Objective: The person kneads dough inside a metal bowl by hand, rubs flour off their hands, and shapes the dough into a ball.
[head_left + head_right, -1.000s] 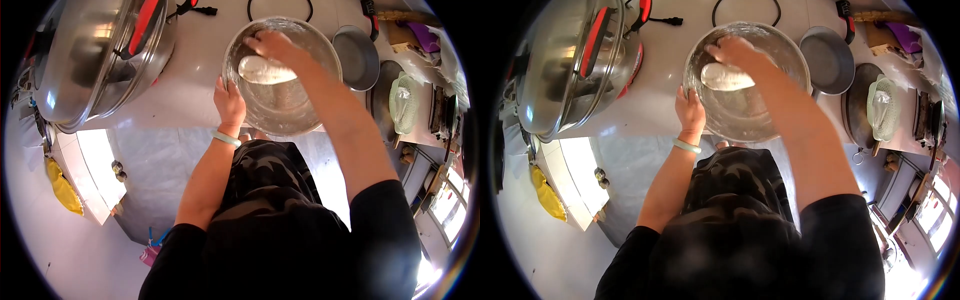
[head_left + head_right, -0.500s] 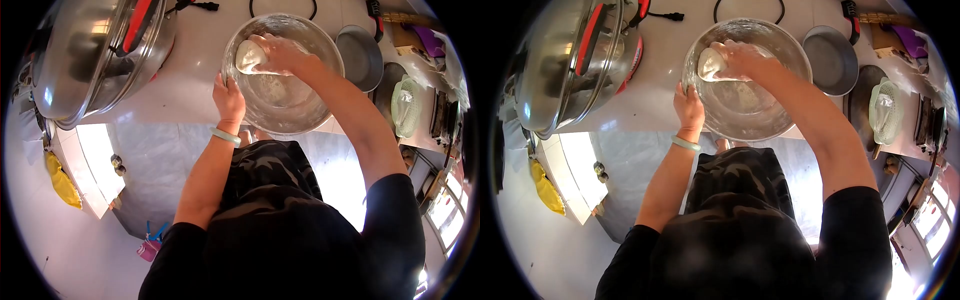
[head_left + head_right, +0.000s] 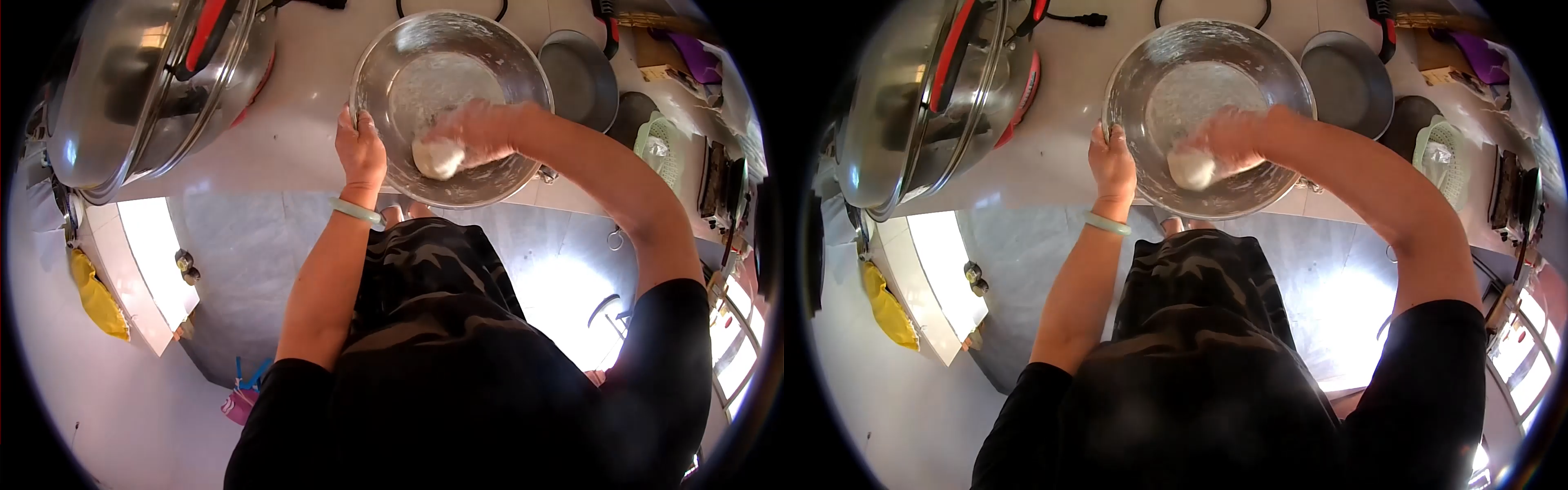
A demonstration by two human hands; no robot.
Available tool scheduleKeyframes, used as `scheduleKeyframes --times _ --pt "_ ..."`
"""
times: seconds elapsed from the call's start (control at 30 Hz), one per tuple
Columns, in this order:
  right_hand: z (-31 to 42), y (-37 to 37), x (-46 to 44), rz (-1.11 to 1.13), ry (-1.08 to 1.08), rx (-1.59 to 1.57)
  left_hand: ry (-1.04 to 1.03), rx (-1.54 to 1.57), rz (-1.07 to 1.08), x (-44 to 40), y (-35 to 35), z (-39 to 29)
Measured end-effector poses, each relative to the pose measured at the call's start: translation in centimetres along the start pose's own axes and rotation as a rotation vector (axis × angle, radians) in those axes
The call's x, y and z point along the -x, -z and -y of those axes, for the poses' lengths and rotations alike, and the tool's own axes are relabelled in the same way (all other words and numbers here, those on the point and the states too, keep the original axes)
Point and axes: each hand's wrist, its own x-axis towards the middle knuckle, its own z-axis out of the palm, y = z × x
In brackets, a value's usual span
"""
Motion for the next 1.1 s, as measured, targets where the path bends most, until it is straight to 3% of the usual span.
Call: scheduleKeyframes --times 0.03,0.13,0.17,0.2,0.5,0.63,0.7,0.77,0.83,0.97,1.1 --pt "1.5 2.1 0.6 0.043 -0.253 -0.088 -0.001 0.046 0.006 -0.1 0.0 0.4" --pt "1.6 2.8 0.0 -0.181 -0.244 -0.447 0.011 0.117 0.027 -0.3 -0.1 1.6" --pt "1.1 0.7 -1.7 -0.274 -0.139 -0.453 0.022 0.1 0.023 -0.4 0.0 1.5" --pt "3.0 2.8 -1.3 -0.12 -0.145 -0.555 0.036 0.082 0.018 -0.4 0.0 1.3" --pt "3.5 2.1 1.5 0.215 0.025 -0.097 0.012 -0.141 -0.015 -0.3 -0.1 -0.1" --pt "2.8 1.7 2.6 0.326 0.024 0.271 0.089 -0.119 -0.013 0.0 0.0 -1.1" --pt "2.5 1.9 2.4 0.332 0.024 0.442 0.028 -0.116 -0.051 -0.1 -0.3 -0.4" --pt "4.1 2.8 3.0 0.277 -0.187 0.609 -0.001 -0.137 -0.068 0.0 -0.2 0.0" --pt "1.5 3.8 2.5 0.315 -0.131 0.479 -0.001 -0.174 -0.063 0.1 -0.2 -0.7" --pt "-0.2 7.0 2.2 0.121 -0.141 0.094 -0.032 -0.177 -0.065 -0.5 -0.3 1.4" --pt "-2.4 6.4 1.5 -0.221 -0.266 -0.33 0.053 -0.174 -0.015 0.0 0.1 -0.1"
